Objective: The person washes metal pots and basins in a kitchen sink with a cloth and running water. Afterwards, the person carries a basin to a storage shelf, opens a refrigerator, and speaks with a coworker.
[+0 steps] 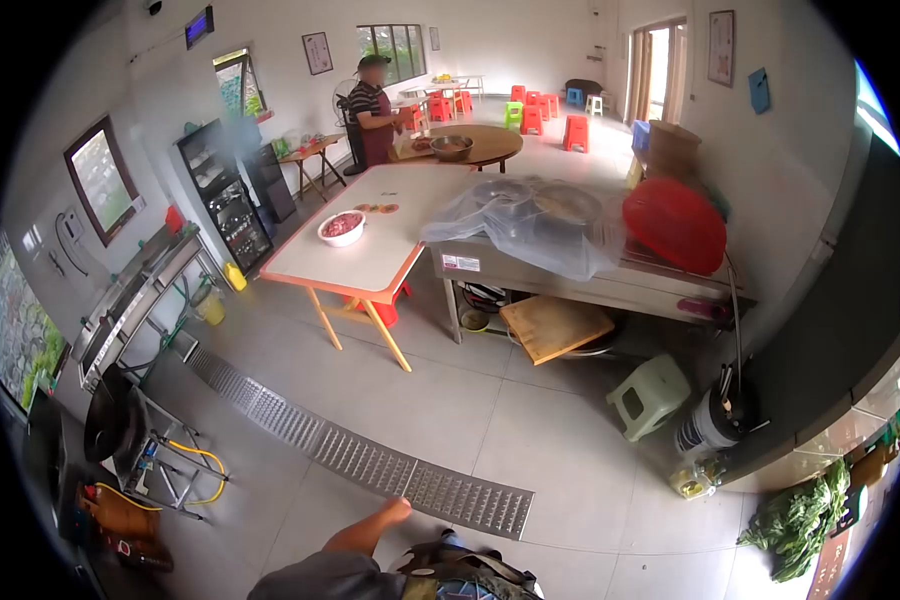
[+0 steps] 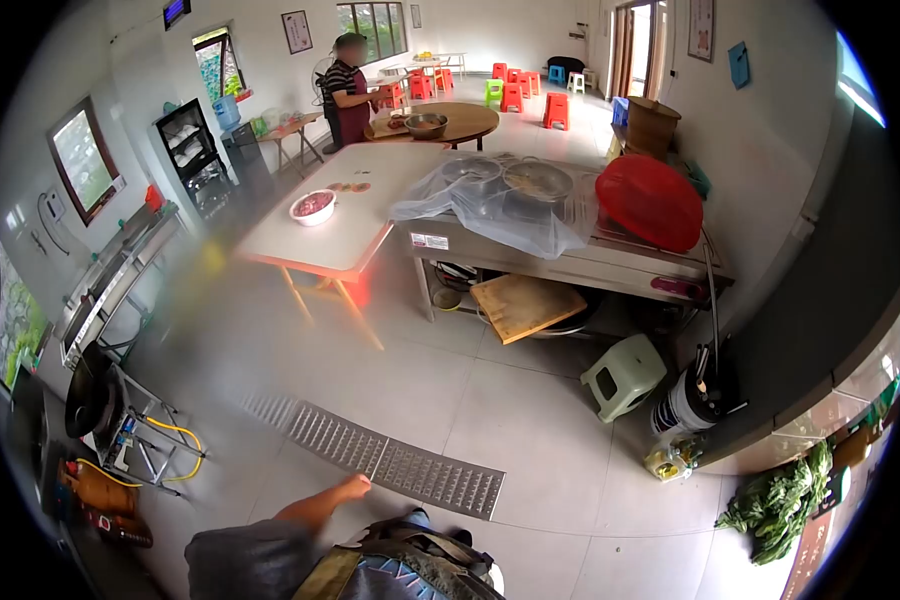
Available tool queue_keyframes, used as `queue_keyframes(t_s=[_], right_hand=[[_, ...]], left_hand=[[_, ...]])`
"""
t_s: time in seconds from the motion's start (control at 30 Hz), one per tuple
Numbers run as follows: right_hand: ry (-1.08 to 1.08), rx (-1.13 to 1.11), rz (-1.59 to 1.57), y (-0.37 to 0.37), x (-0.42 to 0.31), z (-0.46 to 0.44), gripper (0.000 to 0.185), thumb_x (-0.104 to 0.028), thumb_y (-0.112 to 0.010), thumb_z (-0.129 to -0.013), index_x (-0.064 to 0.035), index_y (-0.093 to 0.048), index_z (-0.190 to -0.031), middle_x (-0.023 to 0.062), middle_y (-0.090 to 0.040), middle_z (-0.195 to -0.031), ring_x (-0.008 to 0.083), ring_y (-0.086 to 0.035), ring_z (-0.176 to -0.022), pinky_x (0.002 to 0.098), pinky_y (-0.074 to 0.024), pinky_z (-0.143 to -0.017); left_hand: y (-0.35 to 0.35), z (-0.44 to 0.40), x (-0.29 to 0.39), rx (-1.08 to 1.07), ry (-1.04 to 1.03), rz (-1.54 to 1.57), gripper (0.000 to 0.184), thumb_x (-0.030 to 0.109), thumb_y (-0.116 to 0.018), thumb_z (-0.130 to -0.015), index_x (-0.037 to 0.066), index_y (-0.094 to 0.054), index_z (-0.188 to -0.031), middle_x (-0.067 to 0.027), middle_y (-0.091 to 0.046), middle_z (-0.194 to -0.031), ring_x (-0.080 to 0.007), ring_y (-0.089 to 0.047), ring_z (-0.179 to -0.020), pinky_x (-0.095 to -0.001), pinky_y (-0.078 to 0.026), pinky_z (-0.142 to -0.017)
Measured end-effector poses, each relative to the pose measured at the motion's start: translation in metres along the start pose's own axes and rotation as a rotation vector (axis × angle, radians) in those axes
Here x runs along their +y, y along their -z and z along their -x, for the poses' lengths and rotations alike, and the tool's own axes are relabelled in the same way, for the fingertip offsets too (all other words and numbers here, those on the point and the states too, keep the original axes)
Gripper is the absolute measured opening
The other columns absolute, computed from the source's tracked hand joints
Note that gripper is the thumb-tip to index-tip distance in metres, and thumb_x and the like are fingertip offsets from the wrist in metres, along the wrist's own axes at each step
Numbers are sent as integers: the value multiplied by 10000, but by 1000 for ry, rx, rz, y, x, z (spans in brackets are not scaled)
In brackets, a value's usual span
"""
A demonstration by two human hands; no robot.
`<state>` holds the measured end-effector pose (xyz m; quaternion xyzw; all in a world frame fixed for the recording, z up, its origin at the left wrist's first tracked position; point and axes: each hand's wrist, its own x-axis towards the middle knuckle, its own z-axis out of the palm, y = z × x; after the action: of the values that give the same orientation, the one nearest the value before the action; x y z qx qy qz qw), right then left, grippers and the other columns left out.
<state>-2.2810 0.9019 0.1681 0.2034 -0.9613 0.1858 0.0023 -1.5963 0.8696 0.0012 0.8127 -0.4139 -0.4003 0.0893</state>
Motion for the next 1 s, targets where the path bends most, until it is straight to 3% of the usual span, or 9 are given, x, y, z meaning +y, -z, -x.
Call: queue_keyframes(t_s=[0.17,0.23,0.33,0.43,0.47,0.53,0.6,0.7,1.0], right_hand=[[860,556,-502,94,-312,63,526,-321,-386,-885,-35,-243,-1302,173,-209,-1350,306,-212,-1243,403,-179,-1018],[502,721,-1300,135,-447,73,566,-286,-423,-877,-2,-187,-1305,174,-177,-1359,275,-226,-1240,385,-213,-1000],[1783,1023,-893,211,-593,200,665,-367,-531,-794,-65,-223,-1300,194,-159,-1356,354,-237,-1221,446,-189,-981],[1516,918,-1697,255,-706,287,748,-350,-602,-742,-30,-216,-1298,238,-141,-1342,390,-149,-1234,470,-198,-968],[1830,983,-1300,267,-705,329,764,-326,-601,-748,12,-186,-1294,249,-140,-1335,395,-169,-1223,458,-210,-961],[2074,1152,-947,288,-720,376,709,-471,-523,-757,-220,-198,-1335,120,-154,-1388,338,-175,-1254,421,-180,-994],[1741,1110,-1529,290,-765,418,629,-460,-485,-786,-174,-287,-1311,145,-217,-1362,333,-220,-1238,419,-206,-983],[2026,1030,-1248,264,-768,468,690,-465,-454,-798,-52,-242,-1308,199,-204,-1350,351,-191,-1245,421,-171,-1000],[2074,738,-1364,166,-842,533,688,-316,-637,-709,-7,-334,-1244,163,-334,-1280,336,-360,-1111,430,-289,-907]], left_hand=[[78,-30,2,160,-32,31,191,199,-474,-692,45,-588,-690,-132,-588,-652,-274,-573,-622,-380,-429,-556],[111,-52,-4,298,-113,175,209,228,-499,-744,35,-579,-737,-119,-590,-651,-241,-567,-598,-354,-423,-531],[166,-43,-14,465,-206,521,256,231,-535,-785,8,-569,-904,-86,-600,-676,-165,-570,-600,-297,-447,-563],[194,-37,-101,579,-183,489,275,225,-532,-796,6,-551,-961,-76,-596,-713,-144,-568,-612,-277,-449,-540],[212,-6,-115,556,-130,503,266,225,-528,-800,10,-545,-957,-72,-588,-712,-133,-564,-613,-273,-444,-521],[207,26,-182,503,234,979,184,224,-499,-815,65,-520,-905,-32,-521,-698,-129,-541,-607,-263,-410,-461],[195,70,-227,560,634,1104,128,194,-476,-806,82,-505,-861,-53,-505,-694,-158,-526,-585,-257,-405,-461],[130,110,-335,739,1437,1602,111,192,-487,-786,83,-507,-798,-88,-495,-662,-224,-502,-695,-352,-436,-576],[166,22,-265,410,921,1267,287,201,-513,-786,-5,-435,-971,-144,-485,-895,-263,-538,-755,-355,-464,-580]])
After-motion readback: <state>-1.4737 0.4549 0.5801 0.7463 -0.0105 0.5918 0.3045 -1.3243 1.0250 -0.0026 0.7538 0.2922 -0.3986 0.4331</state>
